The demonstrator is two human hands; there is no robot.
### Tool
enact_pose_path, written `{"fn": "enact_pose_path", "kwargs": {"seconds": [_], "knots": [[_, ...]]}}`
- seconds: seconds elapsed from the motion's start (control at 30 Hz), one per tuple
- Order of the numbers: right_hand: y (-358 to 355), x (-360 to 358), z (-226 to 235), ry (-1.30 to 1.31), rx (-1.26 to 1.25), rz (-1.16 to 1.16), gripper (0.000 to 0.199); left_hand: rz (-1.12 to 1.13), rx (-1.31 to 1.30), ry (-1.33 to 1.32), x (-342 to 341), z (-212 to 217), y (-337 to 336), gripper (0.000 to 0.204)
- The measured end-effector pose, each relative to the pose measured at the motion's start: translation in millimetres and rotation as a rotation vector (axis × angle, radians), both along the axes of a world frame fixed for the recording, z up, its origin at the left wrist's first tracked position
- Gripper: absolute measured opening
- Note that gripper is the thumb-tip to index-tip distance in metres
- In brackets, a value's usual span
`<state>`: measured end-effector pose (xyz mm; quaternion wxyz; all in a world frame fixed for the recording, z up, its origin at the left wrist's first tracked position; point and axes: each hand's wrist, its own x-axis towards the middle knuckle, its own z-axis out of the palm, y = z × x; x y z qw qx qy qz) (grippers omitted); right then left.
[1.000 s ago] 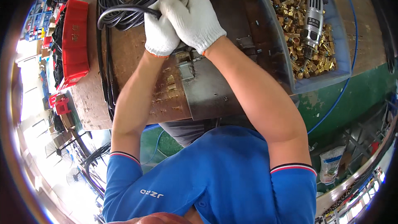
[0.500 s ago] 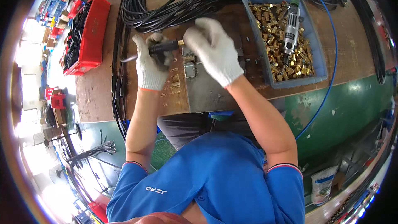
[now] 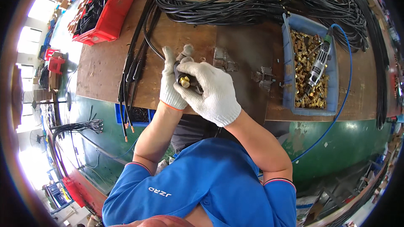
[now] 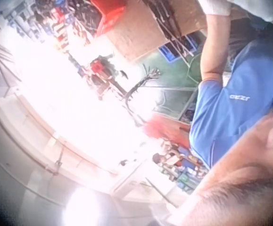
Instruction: The person repeatedly strips the insulation from black cables, inserts the exposed copper ends into brass connectors, and uses a pneumatic crimping tool to secure them. The finished cables are placed into a red bin on the table.
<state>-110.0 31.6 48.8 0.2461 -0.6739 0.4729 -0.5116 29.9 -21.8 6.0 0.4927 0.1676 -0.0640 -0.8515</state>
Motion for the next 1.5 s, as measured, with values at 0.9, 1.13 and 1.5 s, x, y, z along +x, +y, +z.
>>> {"fn": "enact_pose_path", "kwargs": {"seconds": [0.9,1.13,1.5], "knots": [[-4,-57,-28,-0.712,0.444,-0.071,0.028,0.409,-0.526,-2.501,159,34,74,0.024],[12,-29,-15,-0.464,0.539,0.054,0.021,-0.120,-0.568,-2.551,151,32,79,0.044],[51,30,-21,0.787,0.193,0.348,0.043,-0.327,-1.437,-2.081,99,28,58,0.046]]}}
